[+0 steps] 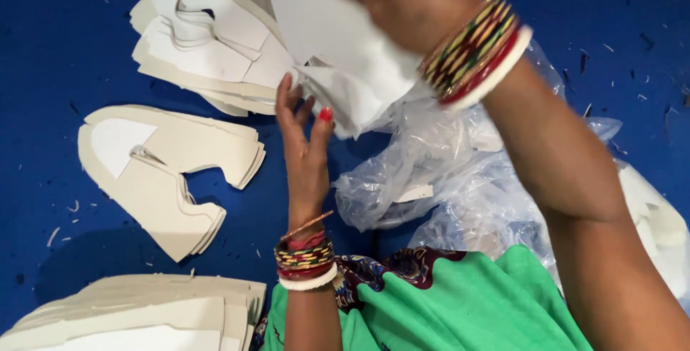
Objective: The person organizes and assembles various white shoe upper components and templates.
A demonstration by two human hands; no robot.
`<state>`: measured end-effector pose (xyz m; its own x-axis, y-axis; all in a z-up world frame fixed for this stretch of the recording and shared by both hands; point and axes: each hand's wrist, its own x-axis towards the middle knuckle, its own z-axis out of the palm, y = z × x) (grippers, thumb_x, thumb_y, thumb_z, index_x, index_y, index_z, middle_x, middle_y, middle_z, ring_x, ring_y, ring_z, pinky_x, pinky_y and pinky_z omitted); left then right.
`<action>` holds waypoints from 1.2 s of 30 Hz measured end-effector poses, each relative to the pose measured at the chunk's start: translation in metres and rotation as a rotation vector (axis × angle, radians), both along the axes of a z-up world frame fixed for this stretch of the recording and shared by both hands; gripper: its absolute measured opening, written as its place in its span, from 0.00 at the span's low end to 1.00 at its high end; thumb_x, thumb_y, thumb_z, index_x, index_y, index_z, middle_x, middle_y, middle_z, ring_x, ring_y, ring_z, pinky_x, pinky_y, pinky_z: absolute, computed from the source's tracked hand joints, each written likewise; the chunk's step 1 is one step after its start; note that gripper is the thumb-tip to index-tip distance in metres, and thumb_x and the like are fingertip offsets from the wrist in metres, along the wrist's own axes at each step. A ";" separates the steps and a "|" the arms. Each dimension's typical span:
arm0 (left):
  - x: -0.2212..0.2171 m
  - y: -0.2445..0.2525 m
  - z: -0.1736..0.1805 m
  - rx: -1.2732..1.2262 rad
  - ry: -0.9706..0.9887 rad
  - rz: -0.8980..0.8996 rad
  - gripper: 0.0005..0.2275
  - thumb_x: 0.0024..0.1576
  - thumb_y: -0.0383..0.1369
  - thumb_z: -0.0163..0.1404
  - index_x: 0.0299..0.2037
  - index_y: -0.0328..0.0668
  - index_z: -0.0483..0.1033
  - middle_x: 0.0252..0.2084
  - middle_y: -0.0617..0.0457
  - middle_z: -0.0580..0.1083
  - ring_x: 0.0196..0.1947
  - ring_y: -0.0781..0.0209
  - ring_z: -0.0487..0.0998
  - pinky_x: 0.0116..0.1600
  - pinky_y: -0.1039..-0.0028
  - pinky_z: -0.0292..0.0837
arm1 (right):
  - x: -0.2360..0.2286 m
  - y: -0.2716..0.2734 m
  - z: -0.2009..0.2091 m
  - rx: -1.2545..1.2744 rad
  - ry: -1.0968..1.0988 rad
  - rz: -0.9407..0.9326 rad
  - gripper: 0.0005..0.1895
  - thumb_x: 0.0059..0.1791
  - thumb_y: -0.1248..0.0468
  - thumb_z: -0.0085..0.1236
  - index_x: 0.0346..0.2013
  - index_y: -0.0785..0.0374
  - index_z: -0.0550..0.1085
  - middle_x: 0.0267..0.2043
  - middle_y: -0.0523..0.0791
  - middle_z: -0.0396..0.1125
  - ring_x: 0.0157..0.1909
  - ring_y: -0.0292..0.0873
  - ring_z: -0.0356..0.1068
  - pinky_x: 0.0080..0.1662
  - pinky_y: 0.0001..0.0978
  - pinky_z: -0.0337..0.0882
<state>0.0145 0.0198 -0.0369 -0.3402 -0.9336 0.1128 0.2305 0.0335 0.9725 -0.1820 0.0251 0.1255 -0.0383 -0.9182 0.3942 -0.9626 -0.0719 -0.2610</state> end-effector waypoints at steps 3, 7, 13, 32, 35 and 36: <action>-0.006 0.007 0.014 0.002 0.082 -0.120 0.41 0.56 0.39 0.63 0.76 0.46 0.50 0.74 0.42 0.56 0.71 0.49 0.65 0.65 0.62 0.73 | 0.024 0.009 -0.001 -0.128 -0.030 0.176 0.09 0.58 0.65 0.59 0.51 0.66 0.79 0.43 0.53 0.76 0.44 0.50 0.78 0.45 0.40 0.76; -0.011 0.009 0.025 -0.081 -0.051 0.009 0.46 0.49 0.33 0.69 0.73 0.46 0.47 0.70 0.39 0.58 0.67 0.45 0.67 0.61 0.58 0.76 | 0.012 -0.003 -0.005 -0.035 -0.141 0.321 0.10 0.58 0.66 0.58 0.52 0.67 0.77 0.44 0.53 0.75 0.46 0.49 0.78 0.46 0.39 0.77; -0.013 0.007 0.011 -0.066 -0.001 0.092 0.40 0.53 0.28 0.60 0.73 0.46 0.47 0.69 0.37 0.62 0.67 0.46 0.71 0.59 0.59 0.80 | -0.009 -0.004 -0.017 0.112 -0.447 0.392 0.11 0.61 0.66 0.54 0.56 0.69 0.74 0.46 0.48 0.75 0.48 0.41 0.76 0.49 0.33 0.77; -0.007 0.023 -0.039 -0.316 0.047 0.122 0.19 0.55 0.32 0.64 0.48 0.37 0.66 0.68 0.42 0.62 0.64 0.48 0.70 0.63 0.62 0.73 | 0.004 0.000 -0.056 0.261 -0.888 0.267 0.14 0.58 0.61 0.52 0.54 0.64 0.76 0.43 0.42 0.76 0.44 0.32 0.73 0.47 0.27 0.74; 0.005 0.021 -0.059 -0.090 0.153 0.033 0.19 0.56 0.26 0.63 0.52 0.38 0.65 0.65 0.46 0.63 0.59 0.55 0.72 0.60 0.66 0.75 | 0.011 0.006 -0.053 0.324 -0.987 0.204 0.15 0.57 0.60 0.50 0.55 0.63 0.75 0.42 0.42 0.76 0.42 0.31 0.73 0.45 0.26 0.74; 0.006 0.021 -0.059 -0.091 0.148 0.029 0.19 0.56 0.26 0.63 0.52 0.38 0.65 0.65 0.46 0.63 0.59 0.55 0.72 0.60 0.66 0.75 | 0.013 0.004 -0.059 0.320 -0.992 0.202 0.15 0.57 0.60 0.50 0.55 0.63 0.75 0.42 0.42 0.76 0.42 0.31 0.73 0.45 0.26 0.74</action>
<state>0.0202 0.0411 -0.0954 -0.2870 -0.9263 0.2443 0.3686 0.1286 0.9207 -0.1689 0.0287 0.0663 -0.0452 -0.9989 0.0091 -0.2866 0.0042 -0.9581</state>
